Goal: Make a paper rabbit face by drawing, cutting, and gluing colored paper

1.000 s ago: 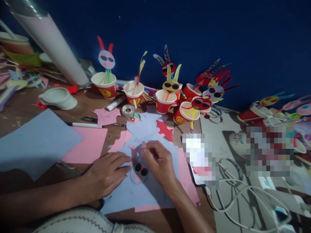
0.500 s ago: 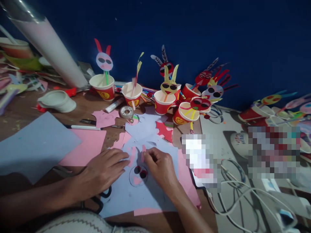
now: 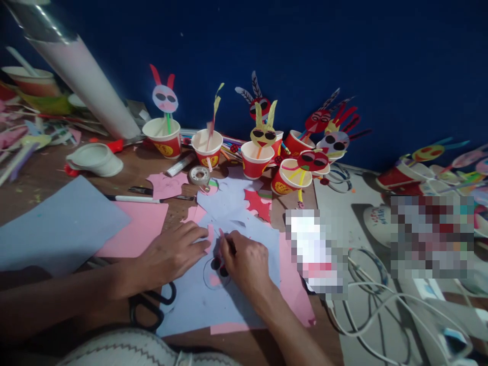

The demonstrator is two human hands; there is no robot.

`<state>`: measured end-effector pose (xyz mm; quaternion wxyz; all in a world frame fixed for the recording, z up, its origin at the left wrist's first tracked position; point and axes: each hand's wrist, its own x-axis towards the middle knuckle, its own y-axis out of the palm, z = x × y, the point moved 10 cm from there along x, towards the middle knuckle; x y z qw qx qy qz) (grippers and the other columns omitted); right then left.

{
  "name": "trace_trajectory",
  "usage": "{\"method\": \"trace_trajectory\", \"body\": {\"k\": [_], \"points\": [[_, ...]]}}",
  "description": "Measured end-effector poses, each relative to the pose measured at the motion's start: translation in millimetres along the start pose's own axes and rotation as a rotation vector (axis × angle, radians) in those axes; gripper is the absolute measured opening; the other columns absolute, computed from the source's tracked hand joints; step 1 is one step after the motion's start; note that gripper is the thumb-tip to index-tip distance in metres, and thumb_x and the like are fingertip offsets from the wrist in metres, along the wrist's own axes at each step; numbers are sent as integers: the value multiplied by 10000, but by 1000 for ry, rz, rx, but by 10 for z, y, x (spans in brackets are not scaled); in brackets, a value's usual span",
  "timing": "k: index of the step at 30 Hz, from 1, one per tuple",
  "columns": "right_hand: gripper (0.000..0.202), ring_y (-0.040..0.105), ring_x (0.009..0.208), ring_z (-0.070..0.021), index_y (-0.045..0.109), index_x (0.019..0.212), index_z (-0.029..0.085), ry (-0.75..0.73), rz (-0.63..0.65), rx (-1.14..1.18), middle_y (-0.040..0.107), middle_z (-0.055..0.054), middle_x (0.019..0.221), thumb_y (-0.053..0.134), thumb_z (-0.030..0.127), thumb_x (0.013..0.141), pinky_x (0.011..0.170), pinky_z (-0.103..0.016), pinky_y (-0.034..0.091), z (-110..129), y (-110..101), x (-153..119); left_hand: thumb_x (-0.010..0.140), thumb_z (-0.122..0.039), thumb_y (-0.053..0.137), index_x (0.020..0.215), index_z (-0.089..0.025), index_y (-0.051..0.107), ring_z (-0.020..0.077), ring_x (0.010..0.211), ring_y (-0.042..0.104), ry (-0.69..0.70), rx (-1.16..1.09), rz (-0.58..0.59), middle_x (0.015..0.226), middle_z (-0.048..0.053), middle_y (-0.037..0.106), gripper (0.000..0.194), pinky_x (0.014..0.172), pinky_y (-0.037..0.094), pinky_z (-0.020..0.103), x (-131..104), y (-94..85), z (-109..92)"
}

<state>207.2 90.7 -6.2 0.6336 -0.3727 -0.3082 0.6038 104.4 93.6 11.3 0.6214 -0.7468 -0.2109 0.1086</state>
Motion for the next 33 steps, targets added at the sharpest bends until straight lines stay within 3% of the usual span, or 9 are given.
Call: {"method": "trace_trajectory", "body": {"k": [6,9,12,15,20,25,29,33], "points": [[278,545,492,-155,622,721,198,16,-21,45,632,-28,550,458,380,852,510,-251,273,2,-20,-4,880,-184,424,982,-147,569,235,933,469,6,-20,3,1035,82,549,181,777,401,394,86,17,13],[244,498,475,-139,619,714,195,45,-23,146,591,-8,525,487,361,834,511,-250,271,-37,-39,-4,892,-231,414,972,-147,582,236,923,472,13,-84,-39,1028,87,561,204,775,399,394,61,-59,0],[263,450,471,-112,573,662,189,82,-2,319,526,22,509,483,363,837,493,-228,299,-74,-62,-2,889,-203,423,953,-167,595,208,944,479,-35,-252,-112,1022,66,574,187,808,393,356,25,-204,40],[295,425,483,-95,517,621,185,131,37,549,476,40,520,477,381,838,475,-206,330,-85,-74,-4,868,-190,455,918,-184,606,167,926,509,-197,-541,-135,970,33,589,160,812,396,296,26,-275,181],[287,348,409,-68,489,606,184,219,92,853,398,75,454,527,393,799,414,-194,297,-65,-42,-32,833,-295,479,784,-153,603,103,613,503,-521,-1133,103,698,-5,551,195,550,400,214,49,36,238],[282,351,415,-62,496,597,178,234,96,981,415,73,457,564,384,777,421,-192,302,-32,-15,-59,799,-375,505,700,-130,581,78,479,431,-598,-1432,210,544,-29,497,275,459,350,195,75,232,81],[273,363,422,-66,517,621,172,221,103,1033,439,65,464,571,391,775,424,-198,302,-19,13,-61,764,-357,545,665,-129,574,77,478,429,-647,-1455,167,532,-26,501,251,450,338,191,80,260,90],[263,352,456,-67,525,643,172,198,36,1041,411,70,495,562,383,794,452,-201,295,-61,-78,-63,754,-293,541,614,-146,527,59,449,361,-664,-1271,45,492,-59,436,203,433,282,182,89,112,237]]}}
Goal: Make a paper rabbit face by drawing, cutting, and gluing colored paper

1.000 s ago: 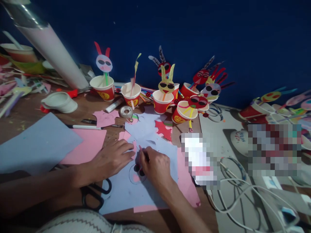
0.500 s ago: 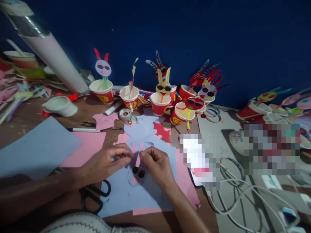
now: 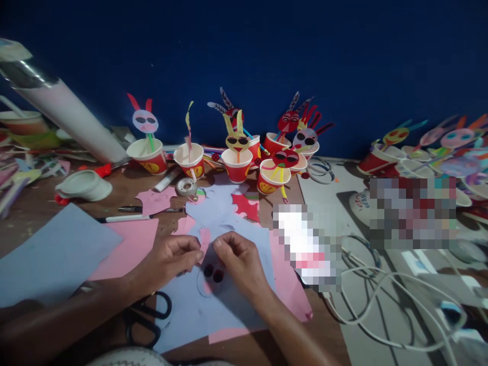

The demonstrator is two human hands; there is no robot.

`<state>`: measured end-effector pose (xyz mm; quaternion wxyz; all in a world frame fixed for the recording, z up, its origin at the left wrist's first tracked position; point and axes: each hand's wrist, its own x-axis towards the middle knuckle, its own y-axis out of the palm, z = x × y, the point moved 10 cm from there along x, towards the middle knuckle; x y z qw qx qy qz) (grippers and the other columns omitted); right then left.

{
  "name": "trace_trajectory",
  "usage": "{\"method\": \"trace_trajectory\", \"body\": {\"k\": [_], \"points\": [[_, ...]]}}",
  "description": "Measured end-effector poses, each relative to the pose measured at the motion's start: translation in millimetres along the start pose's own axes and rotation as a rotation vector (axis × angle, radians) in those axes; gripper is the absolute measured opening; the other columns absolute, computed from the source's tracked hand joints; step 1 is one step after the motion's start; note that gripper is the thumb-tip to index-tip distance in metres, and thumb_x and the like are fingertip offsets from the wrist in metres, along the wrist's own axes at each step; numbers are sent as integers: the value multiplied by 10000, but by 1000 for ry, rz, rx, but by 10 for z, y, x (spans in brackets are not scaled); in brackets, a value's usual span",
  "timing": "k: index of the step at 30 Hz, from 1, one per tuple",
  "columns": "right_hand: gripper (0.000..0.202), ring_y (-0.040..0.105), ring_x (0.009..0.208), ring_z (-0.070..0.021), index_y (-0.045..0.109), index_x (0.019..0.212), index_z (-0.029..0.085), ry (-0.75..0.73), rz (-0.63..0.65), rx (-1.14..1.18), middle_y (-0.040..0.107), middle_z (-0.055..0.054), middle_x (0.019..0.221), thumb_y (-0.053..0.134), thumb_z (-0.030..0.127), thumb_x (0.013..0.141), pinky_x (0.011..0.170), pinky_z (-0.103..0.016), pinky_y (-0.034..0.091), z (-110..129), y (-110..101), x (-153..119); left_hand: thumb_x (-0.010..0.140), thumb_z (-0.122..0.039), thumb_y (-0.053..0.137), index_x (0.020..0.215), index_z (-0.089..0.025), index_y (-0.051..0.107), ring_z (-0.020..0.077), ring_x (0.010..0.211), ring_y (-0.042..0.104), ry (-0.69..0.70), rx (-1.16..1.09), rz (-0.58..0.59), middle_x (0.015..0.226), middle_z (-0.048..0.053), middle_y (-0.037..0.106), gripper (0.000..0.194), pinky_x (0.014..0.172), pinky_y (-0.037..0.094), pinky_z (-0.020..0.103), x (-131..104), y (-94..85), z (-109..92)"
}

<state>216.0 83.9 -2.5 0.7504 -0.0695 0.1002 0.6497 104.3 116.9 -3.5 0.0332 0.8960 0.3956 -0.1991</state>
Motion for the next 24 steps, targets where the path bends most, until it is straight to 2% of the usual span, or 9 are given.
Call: {"method": "trace_trajectory", "body": {"k": [4,7,12,17,24], "points": [[308,358,472,-73,479,590,180,-28,-11,-20,403,66,503,563,392,797,469,-208,304,45,-21,-32,754,-206,501,593,-165,479,75,519,381,192,281,-150,542,-52,433,167,496,314,194,-26,-152,-211],[287,413,467,-86,510,645,176,10,78,1,453,53,515,576,421,779,462,-216,329,-9,109,-46,739,-141,479,624,-172,467,89,570,420,359,484,-149,601,-38,471,119,550,337,208,-73,-73,-312],[287,429,489,-91,514,676,167,20,134,22,467,44,546,594,428,766,471,-221,338,-63,213,-50,716,-113,474,631,-180,418,105,593,428,520,659,-136,614,-32,455,122,573,327,232,-138,65,-373],[271,392,517,-79,512,683,162,19,177,18,459,46,581,613,402,758,483,-212,323,-119,270,-55,700,-110,449,615,-190,368,113,593,414,559,713,-124,606,-31,439,142,565,316,236,-146,123,-407],[261,414,486,-79,461,646,181,35,206,-5,458,52,551,555,374,795,475,-210,346,-124,274,-53,741,-192,482,691,-192,473,125,629,470,474,724,-20,664,-14,521,52,595,363,239,-171,162,-402]]}}
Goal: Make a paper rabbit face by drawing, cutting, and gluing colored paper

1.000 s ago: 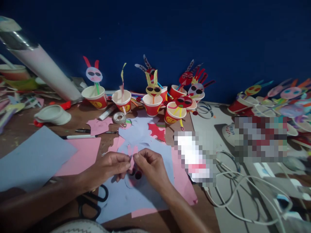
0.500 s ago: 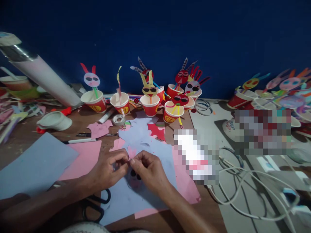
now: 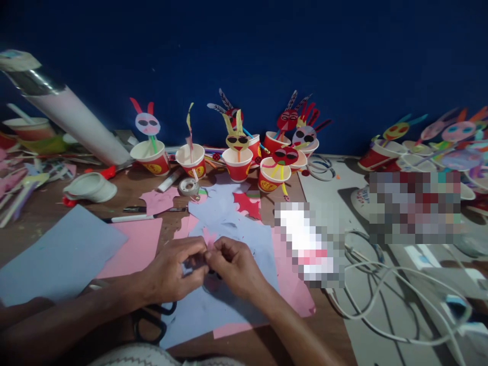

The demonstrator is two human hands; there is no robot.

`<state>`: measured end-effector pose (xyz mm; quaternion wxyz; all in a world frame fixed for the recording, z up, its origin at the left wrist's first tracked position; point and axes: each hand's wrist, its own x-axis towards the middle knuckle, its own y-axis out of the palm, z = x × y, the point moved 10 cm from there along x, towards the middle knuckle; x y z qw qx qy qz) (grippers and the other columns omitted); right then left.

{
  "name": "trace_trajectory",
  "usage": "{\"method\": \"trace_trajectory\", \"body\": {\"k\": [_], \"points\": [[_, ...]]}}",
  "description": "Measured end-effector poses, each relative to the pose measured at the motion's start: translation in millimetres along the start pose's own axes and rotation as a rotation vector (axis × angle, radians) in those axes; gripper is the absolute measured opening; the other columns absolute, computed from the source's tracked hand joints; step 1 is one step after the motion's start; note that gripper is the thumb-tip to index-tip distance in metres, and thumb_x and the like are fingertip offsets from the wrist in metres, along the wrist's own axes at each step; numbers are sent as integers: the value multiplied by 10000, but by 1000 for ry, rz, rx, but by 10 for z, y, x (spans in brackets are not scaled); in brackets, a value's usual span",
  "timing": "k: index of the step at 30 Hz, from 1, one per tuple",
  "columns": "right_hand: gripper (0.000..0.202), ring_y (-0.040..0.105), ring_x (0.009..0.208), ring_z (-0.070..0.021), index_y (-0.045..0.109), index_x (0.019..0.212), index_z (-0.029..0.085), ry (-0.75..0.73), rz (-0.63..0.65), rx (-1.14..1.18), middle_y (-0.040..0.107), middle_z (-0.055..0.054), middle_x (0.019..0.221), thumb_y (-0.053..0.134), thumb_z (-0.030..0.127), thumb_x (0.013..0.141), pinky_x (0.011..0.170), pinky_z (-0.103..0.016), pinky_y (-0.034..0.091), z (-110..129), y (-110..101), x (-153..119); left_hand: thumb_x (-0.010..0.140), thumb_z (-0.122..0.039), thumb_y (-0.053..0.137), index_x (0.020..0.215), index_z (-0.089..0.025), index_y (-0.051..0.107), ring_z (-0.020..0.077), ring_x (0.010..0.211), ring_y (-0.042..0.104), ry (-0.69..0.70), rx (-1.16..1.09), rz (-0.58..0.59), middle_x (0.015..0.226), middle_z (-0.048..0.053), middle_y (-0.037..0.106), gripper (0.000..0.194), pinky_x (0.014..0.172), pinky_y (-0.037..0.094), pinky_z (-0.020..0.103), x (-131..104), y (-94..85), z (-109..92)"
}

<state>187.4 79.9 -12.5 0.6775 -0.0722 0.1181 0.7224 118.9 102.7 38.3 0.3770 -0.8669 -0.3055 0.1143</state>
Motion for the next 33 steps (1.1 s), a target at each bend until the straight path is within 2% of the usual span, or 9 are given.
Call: {"method": "trace_trajectory", "body": {"k": [3,7,11,14,18,25,33], "points": [[276,436,488,-91,463,623,184,-8,-42,-119,473,44,532,504,365,826,491,-220,355,59,-121,8,781,-224,483,744,-190,527,128,655,502,-59,-8,12,706,-6,566,67,624,388,241,6,-109,71],[267,416,525,-99,516,606,179,-33,-151,-321,460,44,546,486,310,837,510,-226,319,111,-326,27,838,-191,435,792,-185,563,145,755,533,-80,66,-66,781,12,600,136,690,406,256,-57,-272,208],[231,449,551,-113,583,640,178,-35,-199,-491,526,30,571,488,278,825,521,-228,330,87,-352,46,864,-193,429,934,-170,586,190,938,504,88,178,-24,960,56,607,173,854,395,324,-203,-120,128],[239,470,538,-113,573,625,184,-36,-205,-606,530,38,540,483,279,825,511,-215,335,88,-296,49,874,-229,440,1035,-152,568,234,1035,456,160,291,19,1113,85,569,220,892,386,383,-278,35,60],[249,500,501,-112,577,631,193,-48,-198,-773,562,35,521,465,275,838,489,-207,326,110,-220,48,883,-249,431,1081,-136,543,260,1060,437,151,389,57,1167,96,554,254,892,380,425,-284,133,68],[219,581,486,-163,589,711,204,-79,-210,-1095,642,-16,528,460,314,848,501,-242,297,84,-130,57,885,-279,434,1132,-125,507,276,1083,423,152,419,87,1236,102,514,300,891,352,442,-303,192,101],[196,611,492,-170,582,783,201,-98,-215,-1243,673,-21,564,447,314,870,484,-237,282,86,-83,63,885,-306,435,1142,-131,499,279,1099,410,161,429,99,1258,99,497,318,895,337,441,-330,213,126]]}}
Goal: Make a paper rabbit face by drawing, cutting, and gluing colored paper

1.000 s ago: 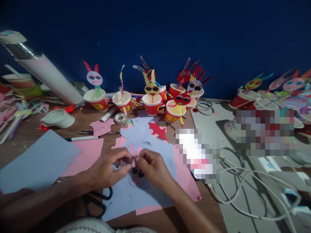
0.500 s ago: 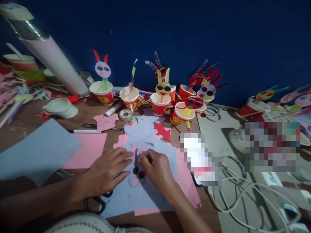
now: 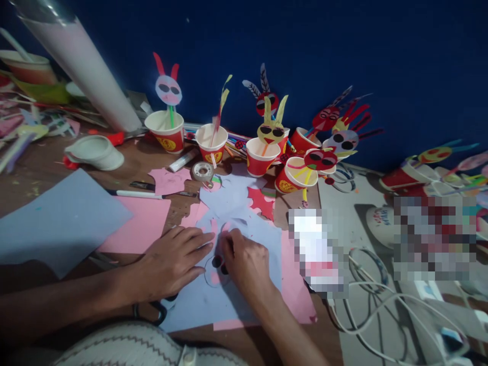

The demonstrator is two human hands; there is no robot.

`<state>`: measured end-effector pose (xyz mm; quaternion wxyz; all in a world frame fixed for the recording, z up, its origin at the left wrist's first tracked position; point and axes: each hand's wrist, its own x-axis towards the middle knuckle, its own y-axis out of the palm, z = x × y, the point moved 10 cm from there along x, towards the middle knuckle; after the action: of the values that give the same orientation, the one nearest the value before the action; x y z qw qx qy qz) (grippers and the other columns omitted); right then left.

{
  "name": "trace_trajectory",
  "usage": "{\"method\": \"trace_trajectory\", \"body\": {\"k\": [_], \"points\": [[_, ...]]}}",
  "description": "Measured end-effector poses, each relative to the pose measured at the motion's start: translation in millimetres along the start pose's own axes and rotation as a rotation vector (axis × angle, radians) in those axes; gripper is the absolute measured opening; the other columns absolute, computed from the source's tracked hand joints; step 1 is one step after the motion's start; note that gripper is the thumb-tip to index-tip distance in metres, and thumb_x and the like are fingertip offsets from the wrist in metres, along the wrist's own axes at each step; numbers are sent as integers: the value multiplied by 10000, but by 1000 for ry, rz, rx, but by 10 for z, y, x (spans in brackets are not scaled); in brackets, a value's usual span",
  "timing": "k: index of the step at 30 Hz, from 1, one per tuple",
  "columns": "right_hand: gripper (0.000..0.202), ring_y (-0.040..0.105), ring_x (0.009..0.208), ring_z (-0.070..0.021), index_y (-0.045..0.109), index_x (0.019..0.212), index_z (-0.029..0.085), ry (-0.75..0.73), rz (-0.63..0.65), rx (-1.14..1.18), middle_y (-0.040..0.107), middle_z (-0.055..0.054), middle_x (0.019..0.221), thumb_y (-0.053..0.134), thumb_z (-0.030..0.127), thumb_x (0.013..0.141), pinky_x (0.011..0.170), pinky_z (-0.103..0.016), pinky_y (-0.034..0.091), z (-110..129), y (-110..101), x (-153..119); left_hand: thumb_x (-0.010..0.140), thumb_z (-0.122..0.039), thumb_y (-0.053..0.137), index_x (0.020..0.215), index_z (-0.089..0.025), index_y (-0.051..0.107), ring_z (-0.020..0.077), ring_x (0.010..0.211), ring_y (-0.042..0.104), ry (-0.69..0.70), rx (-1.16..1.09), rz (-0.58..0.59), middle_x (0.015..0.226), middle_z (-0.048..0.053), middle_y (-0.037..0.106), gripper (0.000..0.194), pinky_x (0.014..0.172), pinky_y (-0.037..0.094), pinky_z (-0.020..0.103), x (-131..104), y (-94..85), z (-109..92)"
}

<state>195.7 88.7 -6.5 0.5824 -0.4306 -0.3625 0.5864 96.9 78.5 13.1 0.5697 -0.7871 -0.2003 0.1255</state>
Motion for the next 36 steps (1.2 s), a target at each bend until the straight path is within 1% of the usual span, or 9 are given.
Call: {"method": "trace_trajectory", "body": {"k": [5,10,12,14,17,19,24,28,36], "points": [[199,625,502,-168,564,816,200,-2,-7,6,675,-7,584,441,341,883,478,-233,315,-38,-4,-17,875,-308,459,1141,-139,505,270,1097,417,1,4,-18,1249,90,506,318,896,341,436,-6,-4,9],[159,624,558,-157,585,830,196,-15,-173,105,668,-10,633,487,317,867,527,-241,386,-107,-275,-88,864,-311,483,1132,-152,522,256,1084,430,8,18,-57,1225,94,524,313,894,351,424,-9,-35,5],[143,613,622,-158,609,825,186,-95,-237,129,668,-30,690,497,267,861,588,-256,419,-54,-386,-122,865,-309,482,1135,-156,521,255,1086,429,11,22,-58,1227,90,524,313,891,351,423,-9,-31,4],[133,609,742,-174,634,857,180,-244,-270,132,683,-52,788,502,201,851,685,-284,438,72,-441,-156,869,-309,474,1129,-158,525,258,1087,426,8,21,-51,1239,83,520,305,894,344,427,-10,-18,8],[193,565,975,-214,639,982,193,-465,-256,67,687,-50,1015,517,149,839,805,-337,414,254,-390,-200,882,-305,447,1131,-153,525,263,1088,418,5,15,-39,1253,79,515,302,899,329,433,-11,0,11],[223,526,1056,-228,631,1023,207,-539,-224,-18,668,-22,1098,525,141,837,813,-348,393,309,-303,-205,884,-299,441,1135,-150,519,265,1086,415,6,10,-38,1253,76,515,302,893,327,430,-10,-2,9],[202,515,1044,-208,633,1010,219,-507,-157,-153,651,-1,1134,508,159,863,782,-342,353,309,-170,-175,877,-286,456,1122,-150,514,264,1081,415,11,15,-50,1242,67,521,286,882,331,426,-6,-28,6],[197,511,998,-216,628,1013,223,-456,-171,-162,654,-15,1115,511,176,862,779,-351,334,312,-173,-186,878,-285,450,1112,-152,519,258,1072,419,10,29,-54,1239,70,521,278,879,337,411,-11,-24,6],[163,517,949,-227,628,963,201,-493,-211,-147,655,-35,1079,535,153,838,757,-356,349,346,-157,-228,872,-309,452,1113,-150,521,256,1043,422,19,74,-64,1239,69,519,297,873,348,423,-25,-21,-18]]}}
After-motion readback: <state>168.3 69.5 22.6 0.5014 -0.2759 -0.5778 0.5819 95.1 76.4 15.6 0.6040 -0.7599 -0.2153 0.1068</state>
